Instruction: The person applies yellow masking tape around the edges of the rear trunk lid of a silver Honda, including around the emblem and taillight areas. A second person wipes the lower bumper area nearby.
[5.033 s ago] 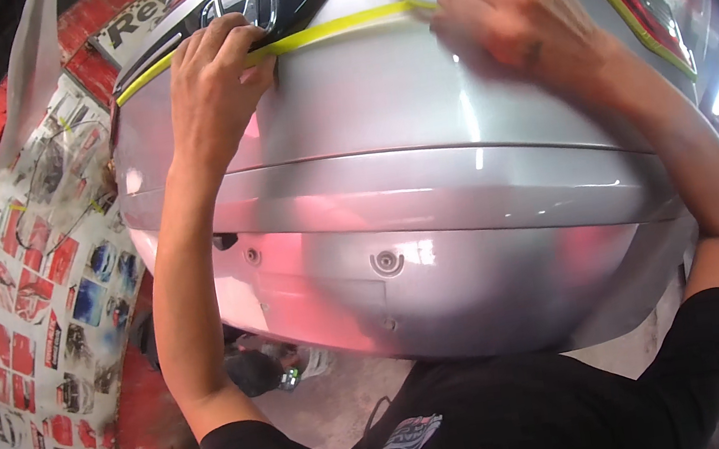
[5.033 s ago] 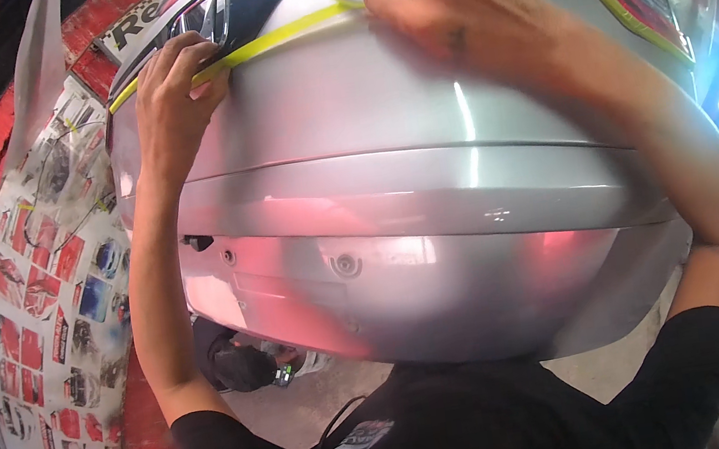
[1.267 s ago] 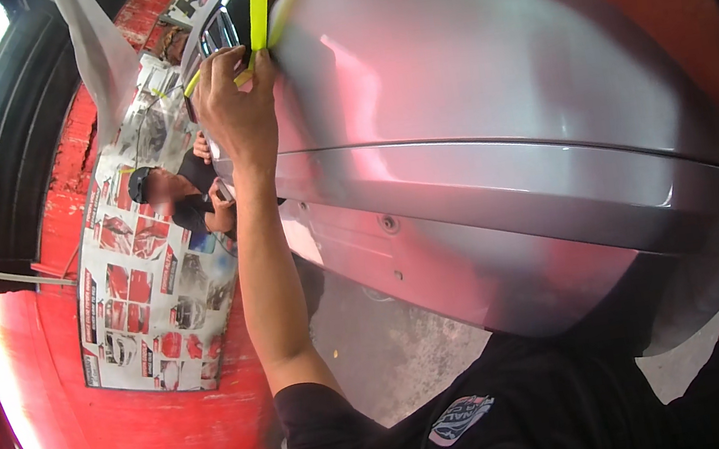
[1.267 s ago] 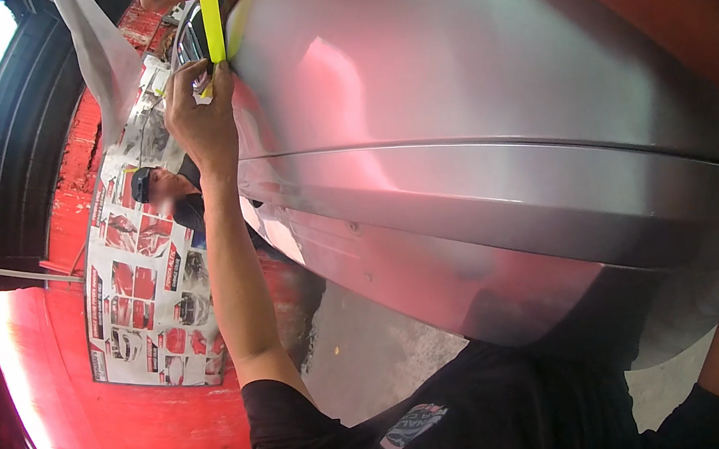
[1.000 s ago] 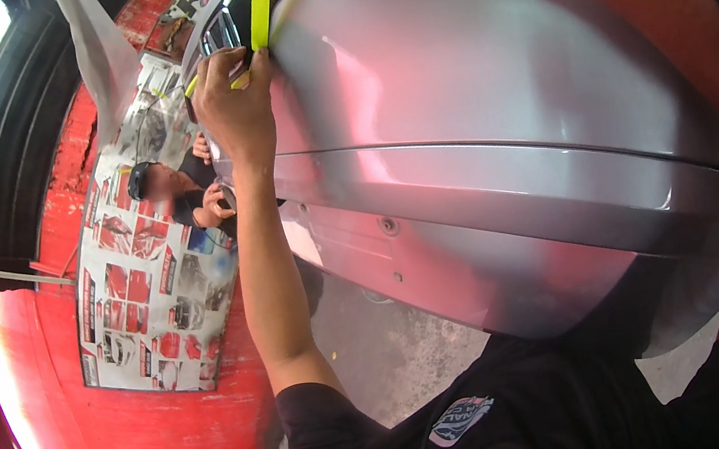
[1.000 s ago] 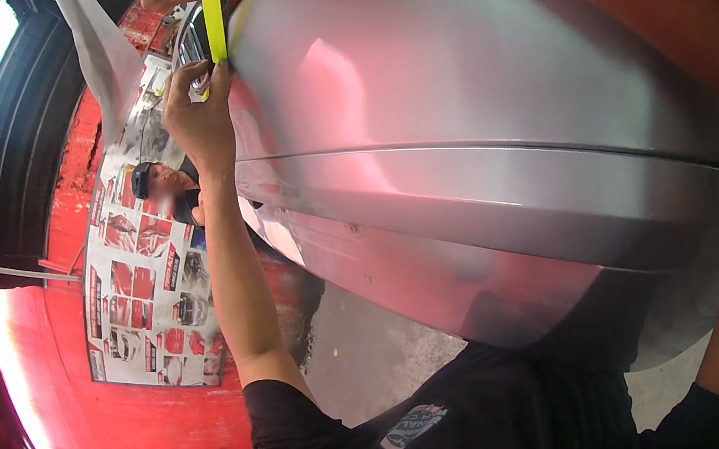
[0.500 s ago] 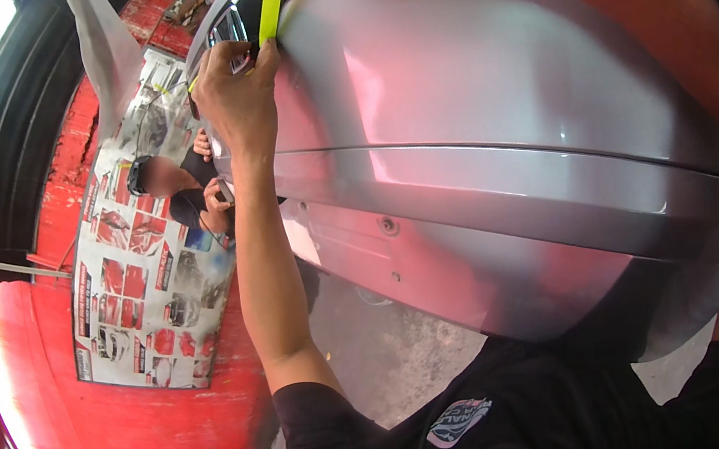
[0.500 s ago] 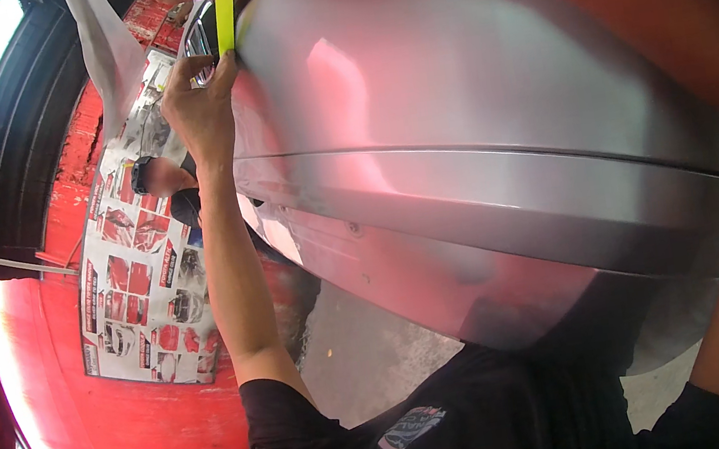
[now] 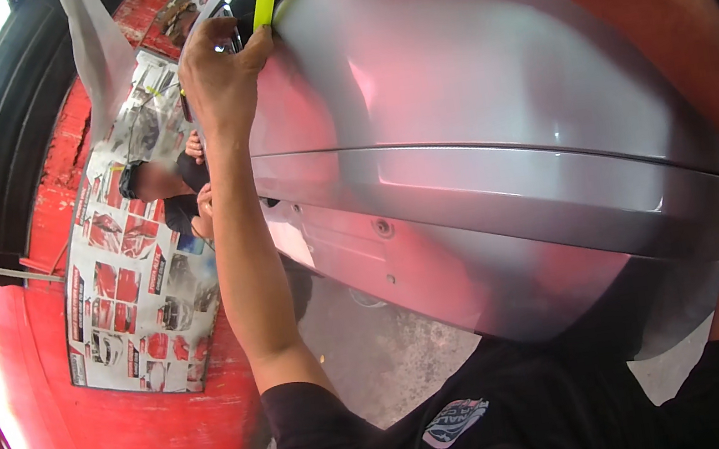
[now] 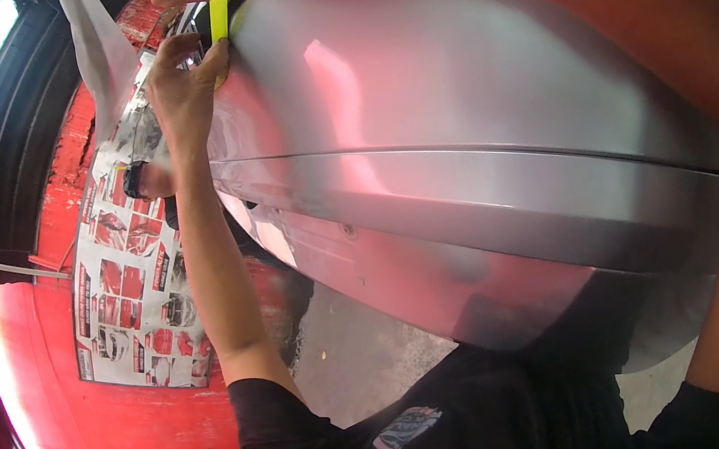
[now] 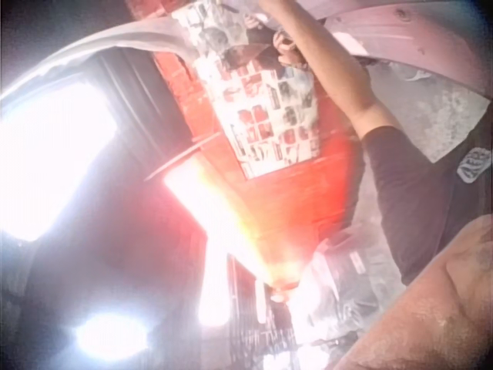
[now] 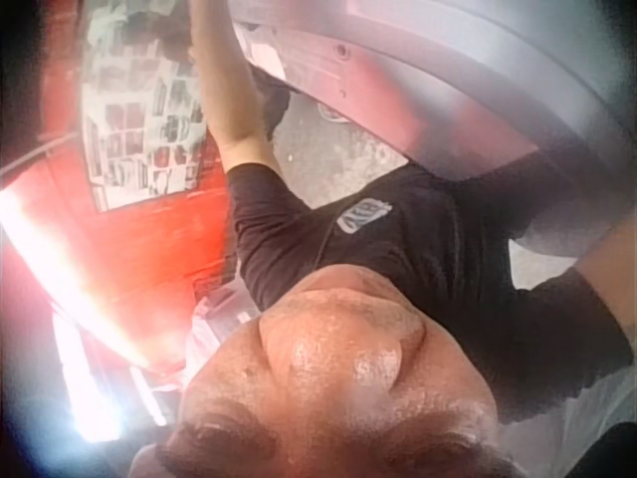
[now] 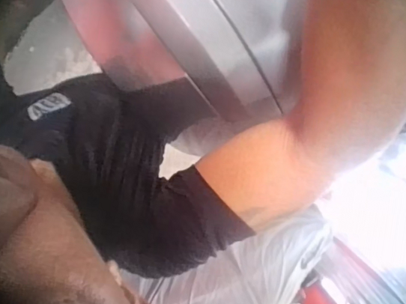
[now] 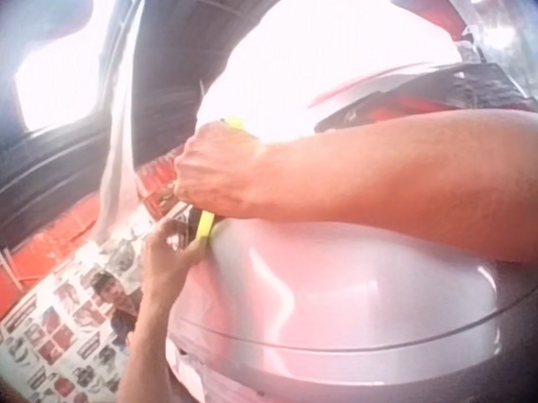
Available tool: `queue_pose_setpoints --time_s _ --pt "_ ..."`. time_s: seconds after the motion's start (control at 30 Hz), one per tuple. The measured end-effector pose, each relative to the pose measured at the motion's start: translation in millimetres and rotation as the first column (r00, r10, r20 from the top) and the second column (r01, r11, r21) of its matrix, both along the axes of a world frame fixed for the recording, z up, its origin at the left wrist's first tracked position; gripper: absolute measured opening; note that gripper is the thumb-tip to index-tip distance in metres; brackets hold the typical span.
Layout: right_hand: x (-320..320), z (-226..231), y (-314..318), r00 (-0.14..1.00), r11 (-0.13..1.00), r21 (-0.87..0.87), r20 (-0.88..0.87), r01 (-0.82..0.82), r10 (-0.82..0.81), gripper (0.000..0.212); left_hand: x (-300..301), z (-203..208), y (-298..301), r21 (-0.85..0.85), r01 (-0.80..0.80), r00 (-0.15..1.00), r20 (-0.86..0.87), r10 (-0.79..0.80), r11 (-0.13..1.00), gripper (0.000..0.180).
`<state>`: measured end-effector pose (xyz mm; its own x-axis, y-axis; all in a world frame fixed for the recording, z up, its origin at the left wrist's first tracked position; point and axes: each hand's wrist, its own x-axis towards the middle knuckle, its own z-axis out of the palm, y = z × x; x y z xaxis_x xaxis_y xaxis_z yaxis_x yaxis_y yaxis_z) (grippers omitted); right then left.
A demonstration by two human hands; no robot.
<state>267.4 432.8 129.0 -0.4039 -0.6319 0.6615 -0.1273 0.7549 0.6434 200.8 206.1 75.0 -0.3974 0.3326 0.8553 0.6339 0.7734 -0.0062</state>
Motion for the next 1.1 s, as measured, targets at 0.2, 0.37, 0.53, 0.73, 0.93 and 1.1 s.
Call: queue_pose_setpoints --time_s 0.2,0.37,0.53,0.73,0.93,1.1 --pt "10 -5 -3 0.999 0.999 0.024 0.017 0.037 -0.037 0.022 6 5 7 -0.088 -0.107 0.994 -0.023 0.106 0.990 0.043" --pt "6 -7 -2 1.000 1.000 0.012 -0.018 0.012 -0.012 0.019 10 15 13 -0.212 -0.136 0.990 -0.071 0.124 0.968 0.042" --pt "4 -13 3 0.989 0.992 0.001 -0.083 -0.125 0.124 0.015 1 24 11 -0.216 -0.082 0.996 0.003 0.084 0.973 0.041" --pt "-1 -12 1 0.993 0.995 0.037 -0.063 -0.096 0.098 0.016 -7 42 15 -0.305 -0.067 0.993 0.074 0.094 0.950 0.046" --pt "-12 -5 2 0.995 0.995 -0.033 -0.026 -0.094 0.093 0.015 -9 37 13 -0.231 0.060 0.998 0.043 -0.052 0.971 0.046" --pt "-3 -10 -1 0.993 0.998 -0.006 -0.096 -0.064 0.063 0.013 -5 18 6 -0.155 0.068 0.997 -0.015 -0.071 0.986 0.044"
